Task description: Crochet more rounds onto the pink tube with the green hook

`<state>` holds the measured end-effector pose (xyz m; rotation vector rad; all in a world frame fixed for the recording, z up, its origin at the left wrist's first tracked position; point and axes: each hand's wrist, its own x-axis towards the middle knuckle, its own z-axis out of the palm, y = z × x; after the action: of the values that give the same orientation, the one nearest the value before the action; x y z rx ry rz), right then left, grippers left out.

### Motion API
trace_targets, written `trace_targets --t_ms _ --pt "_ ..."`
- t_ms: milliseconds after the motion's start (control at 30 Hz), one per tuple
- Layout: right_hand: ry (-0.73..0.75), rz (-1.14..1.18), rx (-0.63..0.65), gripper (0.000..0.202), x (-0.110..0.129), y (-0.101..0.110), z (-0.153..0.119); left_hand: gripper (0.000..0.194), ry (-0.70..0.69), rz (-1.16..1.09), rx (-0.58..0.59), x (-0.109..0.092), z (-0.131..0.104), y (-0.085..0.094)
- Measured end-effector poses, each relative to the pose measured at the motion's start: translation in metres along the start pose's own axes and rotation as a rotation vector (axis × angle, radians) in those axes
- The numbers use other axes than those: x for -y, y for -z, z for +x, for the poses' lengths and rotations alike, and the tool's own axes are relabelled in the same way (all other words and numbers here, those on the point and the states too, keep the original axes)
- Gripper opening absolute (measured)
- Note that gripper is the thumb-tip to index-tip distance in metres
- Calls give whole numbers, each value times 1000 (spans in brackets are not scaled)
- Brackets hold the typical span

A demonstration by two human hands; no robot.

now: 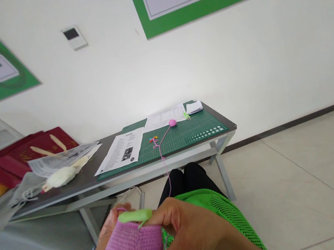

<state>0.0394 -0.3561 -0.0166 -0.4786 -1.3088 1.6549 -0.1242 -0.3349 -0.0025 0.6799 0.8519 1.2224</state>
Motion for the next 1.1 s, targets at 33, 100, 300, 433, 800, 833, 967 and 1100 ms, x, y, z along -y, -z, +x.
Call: trace_targets --t_ms 33,100,300,433,800,833,967,1100 --pt "7 22 16 46 2 0 -1 41 1 2 1 0 -1 0" --pt "12 98 29 41 6 -1 -2 40 4 3 -1 0 -2 0" --pt "7 188 63 40 12 0 -3 41 13 -14 1 0 3 1" --pt "27 211 26 34 14 -2 -4 39 5 -39 -33 -2 -4 -8" --pt "-29 221 -126 37 8 -13 -11 40 -75 -43 -115 0 -17 -25" --pt "-23 206 -151 38 7 -14 -12 41 -85 -34 -118 -1 -18 -25" --pt "-27 186 -164 36 8 -18 -14 42 -109 1 -131 -1 -22 -29" --pt "-58 195 -101 31 16 -18 -18 43 -124 34 -156 -1 -25 -31"
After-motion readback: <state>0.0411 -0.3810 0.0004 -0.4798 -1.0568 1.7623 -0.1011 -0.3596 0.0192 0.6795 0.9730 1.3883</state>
